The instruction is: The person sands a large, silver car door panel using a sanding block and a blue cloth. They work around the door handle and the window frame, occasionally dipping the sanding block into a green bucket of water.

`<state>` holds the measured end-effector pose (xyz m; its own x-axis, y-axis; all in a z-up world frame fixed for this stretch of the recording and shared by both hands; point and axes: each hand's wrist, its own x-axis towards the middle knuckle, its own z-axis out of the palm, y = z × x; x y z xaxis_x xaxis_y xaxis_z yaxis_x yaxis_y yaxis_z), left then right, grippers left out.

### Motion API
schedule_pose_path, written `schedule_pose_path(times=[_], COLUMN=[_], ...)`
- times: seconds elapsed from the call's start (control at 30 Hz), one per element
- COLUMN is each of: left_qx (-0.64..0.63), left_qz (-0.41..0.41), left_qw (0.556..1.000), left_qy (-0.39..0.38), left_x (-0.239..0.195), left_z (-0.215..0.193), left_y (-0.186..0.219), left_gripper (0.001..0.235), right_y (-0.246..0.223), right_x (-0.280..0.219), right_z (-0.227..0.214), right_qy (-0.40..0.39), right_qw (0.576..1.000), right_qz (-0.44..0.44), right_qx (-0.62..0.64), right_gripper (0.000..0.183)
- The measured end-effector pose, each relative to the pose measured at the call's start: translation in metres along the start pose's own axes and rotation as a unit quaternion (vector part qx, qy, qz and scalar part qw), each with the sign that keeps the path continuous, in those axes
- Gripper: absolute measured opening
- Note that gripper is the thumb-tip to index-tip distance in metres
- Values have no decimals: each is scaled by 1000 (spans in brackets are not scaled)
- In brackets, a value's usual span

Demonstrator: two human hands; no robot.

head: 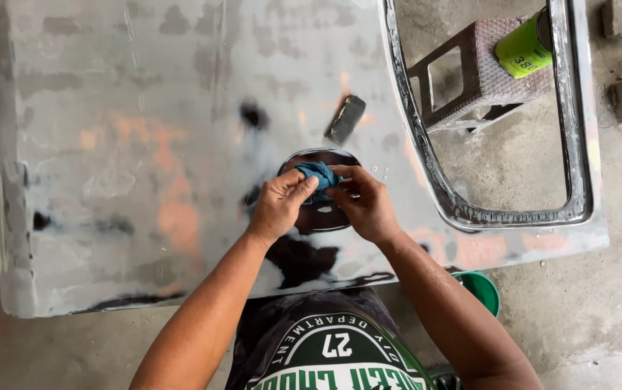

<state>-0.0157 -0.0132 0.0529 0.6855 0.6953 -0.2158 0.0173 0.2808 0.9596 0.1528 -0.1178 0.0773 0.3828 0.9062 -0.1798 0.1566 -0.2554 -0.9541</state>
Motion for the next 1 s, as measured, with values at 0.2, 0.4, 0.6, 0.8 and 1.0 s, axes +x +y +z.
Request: schedule_pose_path(times=[0.2,0.4,0.6,0.8,1.0], left_qx=[-63,-163,-102,22,-374], left_qz=[77,-10,57,-24,-70], left_qw=[994,986,993,998,924], left_qy=[35,-37,-23,-48,43], left_x=[-15,-33,-45,-51,-55], left_z=[-42,-61,-85,-103,-86], left_y=[9,21,14,25,40], left_gripper=[26,19,27,23,42], right_y=[36,11,-10,-34,-38], right_x=[-16,-38,-52,-67,-67], right_z=[-4,14,41,58,65], right_qy=[32,40,56,25,70], right_qw=[995,982,957,994,951], right_qz=[-31,6,37,-45,41], right_qx=[92,185,283,97,298], right_gripper=[20,21,20,30,15])
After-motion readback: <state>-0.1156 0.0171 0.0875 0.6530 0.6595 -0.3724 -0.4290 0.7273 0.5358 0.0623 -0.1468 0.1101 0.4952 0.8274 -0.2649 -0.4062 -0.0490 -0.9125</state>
